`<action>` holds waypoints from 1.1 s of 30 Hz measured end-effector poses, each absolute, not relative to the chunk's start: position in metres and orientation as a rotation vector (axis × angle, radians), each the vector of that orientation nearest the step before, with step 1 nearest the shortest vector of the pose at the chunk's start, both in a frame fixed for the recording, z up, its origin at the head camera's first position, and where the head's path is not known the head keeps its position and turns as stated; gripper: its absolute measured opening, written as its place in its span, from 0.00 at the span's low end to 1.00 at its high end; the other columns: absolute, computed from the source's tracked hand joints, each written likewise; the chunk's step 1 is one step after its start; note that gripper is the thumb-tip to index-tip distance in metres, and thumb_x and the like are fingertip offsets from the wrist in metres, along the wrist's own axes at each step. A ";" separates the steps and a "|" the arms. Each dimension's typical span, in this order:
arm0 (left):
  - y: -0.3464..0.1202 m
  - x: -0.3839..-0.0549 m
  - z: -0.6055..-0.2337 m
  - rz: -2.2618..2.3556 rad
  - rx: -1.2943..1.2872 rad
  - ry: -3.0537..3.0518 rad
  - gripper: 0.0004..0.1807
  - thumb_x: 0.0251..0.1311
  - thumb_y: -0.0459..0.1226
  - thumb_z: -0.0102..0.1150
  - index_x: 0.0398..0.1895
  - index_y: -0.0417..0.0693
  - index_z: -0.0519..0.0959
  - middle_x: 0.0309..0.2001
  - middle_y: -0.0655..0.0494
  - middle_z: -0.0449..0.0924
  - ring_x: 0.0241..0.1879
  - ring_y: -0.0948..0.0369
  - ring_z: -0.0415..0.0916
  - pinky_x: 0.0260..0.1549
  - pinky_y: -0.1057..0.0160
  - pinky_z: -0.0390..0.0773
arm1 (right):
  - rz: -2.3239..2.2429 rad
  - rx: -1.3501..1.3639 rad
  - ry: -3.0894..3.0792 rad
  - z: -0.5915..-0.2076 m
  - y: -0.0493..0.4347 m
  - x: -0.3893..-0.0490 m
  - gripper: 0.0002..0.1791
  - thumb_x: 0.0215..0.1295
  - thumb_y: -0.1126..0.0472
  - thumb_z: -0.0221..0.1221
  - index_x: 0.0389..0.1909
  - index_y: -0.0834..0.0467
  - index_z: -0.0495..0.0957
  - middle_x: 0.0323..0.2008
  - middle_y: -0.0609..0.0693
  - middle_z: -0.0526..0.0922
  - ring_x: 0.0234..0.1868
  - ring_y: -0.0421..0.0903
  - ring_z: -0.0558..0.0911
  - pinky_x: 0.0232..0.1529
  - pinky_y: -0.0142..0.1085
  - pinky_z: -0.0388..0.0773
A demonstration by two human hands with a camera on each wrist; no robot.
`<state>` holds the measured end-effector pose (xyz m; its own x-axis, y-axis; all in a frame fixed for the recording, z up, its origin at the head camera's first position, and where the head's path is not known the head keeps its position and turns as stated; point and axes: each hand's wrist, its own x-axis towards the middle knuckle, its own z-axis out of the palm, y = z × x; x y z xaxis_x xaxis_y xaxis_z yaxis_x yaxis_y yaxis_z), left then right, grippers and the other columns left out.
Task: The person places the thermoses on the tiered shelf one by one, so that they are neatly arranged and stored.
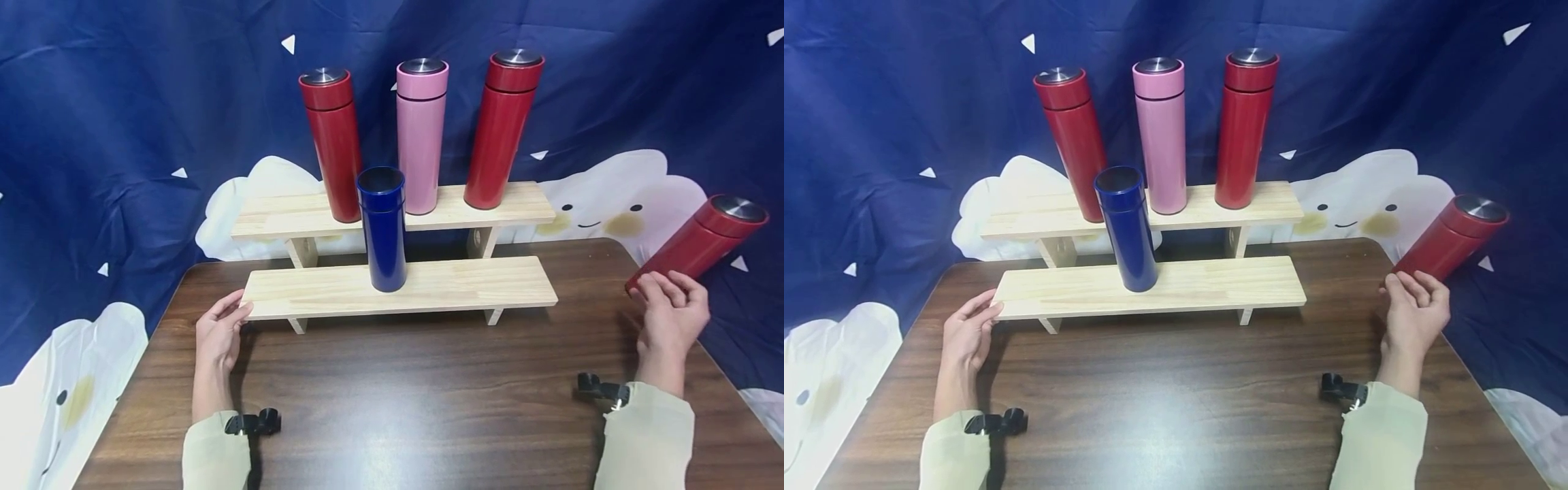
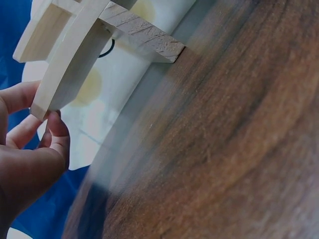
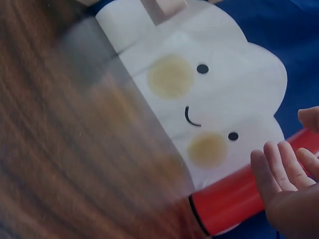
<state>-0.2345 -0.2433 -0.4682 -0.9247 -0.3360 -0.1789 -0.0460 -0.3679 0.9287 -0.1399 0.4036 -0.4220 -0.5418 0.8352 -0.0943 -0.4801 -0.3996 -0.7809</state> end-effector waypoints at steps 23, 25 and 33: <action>-0.245 -0.234 -0.467 -2.427 0.502 -1.621 0.15 0.56 0.18 0.65 0.44 0.39 0.86 0.36 0.52 0.79 0.33 0.62 0.77 0.30 0.71 0.76 | 1.793 -1.002 -1.026 -0.448 0.449 -0.138 0.32 0.42 0.83 0.72 0.42 0.52 0.73 0.47 0.46 0.68 0.47 0.38 0.67 0.34 0.23 0.73; -0.245 -0.234 -0.467 -2.432 0.503 -1.620 0.14 0.56 0.18 0.65 0.43 0.39 0.86 0.36 0.52 0.79 0.33 0.62 0.77 0.29 0.71 0.76 | 1.775 -1.019 -1.057 -0.451 0.451 -0.141 0.33 0.42 0.81 0.74 0.44 0.51 0.73 0.47 0.45 0.68 0.49 0.37 0.67 0.37 0.21 0.70; -0.245 -0.234 -0.468 -2.437 0.488 -1.616 0.15 0.56 0.17 0.65 0.44 0.38 0.86 0.35 0.52 0.79 0.33 0.61 0.77 0.30 0.71 0.77 | 1.798 -1.039 -1.054 -0.455 0.460 -0.148 0.43 0.38 0.81 0.76 0.54 0.50 0.71 0.50 0.44 0.64 0.54 0.37 0.63 0.42 0.19 0.69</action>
